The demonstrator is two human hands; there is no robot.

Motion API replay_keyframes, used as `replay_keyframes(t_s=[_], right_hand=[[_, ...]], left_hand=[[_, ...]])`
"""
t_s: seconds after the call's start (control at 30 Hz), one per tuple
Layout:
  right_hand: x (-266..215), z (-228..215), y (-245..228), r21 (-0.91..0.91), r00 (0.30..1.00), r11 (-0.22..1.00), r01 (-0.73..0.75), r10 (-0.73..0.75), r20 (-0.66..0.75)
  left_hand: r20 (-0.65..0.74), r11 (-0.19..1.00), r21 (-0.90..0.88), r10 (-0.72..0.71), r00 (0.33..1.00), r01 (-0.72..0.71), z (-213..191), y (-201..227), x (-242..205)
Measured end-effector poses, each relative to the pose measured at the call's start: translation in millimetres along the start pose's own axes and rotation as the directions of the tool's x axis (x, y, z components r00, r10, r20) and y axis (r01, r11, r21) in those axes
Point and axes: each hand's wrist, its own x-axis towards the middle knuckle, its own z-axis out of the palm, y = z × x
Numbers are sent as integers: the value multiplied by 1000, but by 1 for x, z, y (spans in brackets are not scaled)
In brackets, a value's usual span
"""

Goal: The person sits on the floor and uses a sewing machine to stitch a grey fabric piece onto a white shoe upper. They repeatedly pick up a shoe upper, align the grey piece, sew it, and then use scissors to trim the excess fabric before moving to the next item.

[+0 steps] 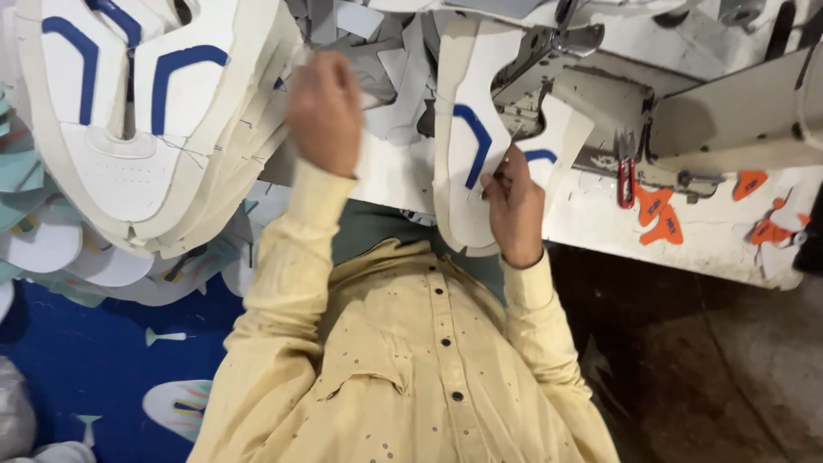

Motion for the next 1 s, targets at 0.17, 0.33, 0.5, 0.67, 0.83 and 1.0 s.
replay_keyframes(t_s=[0.17,0.33,0.5,0.67,0.83,1.0], right_hand=[[-3,-1,-3,0,999,999,48,-48,-4],[-14,0,2,-164,997,984,65,-72,-37],[-6,-13,-12,10,999,1000,-16,15,45],[2,-28,-14,163,984,982,-96,69,162],[7,-33,-22,364,961,918,-159,59,270],[7,-33,-32,366,957,909,-198,98,274]], left_hand=[[-37,993,-90,75,996,-78,0,10,-9],[161,991,121,42,986,-62,55,30,-29],[147,994,94,36,988,-51,26,12,-19],[39,916,-341,-208,977,209,-65,20,-23],[607,280,-729,-157,779,624,-81,54,-46],[616,31,-780,-141,775,625,-40,64,-73]])
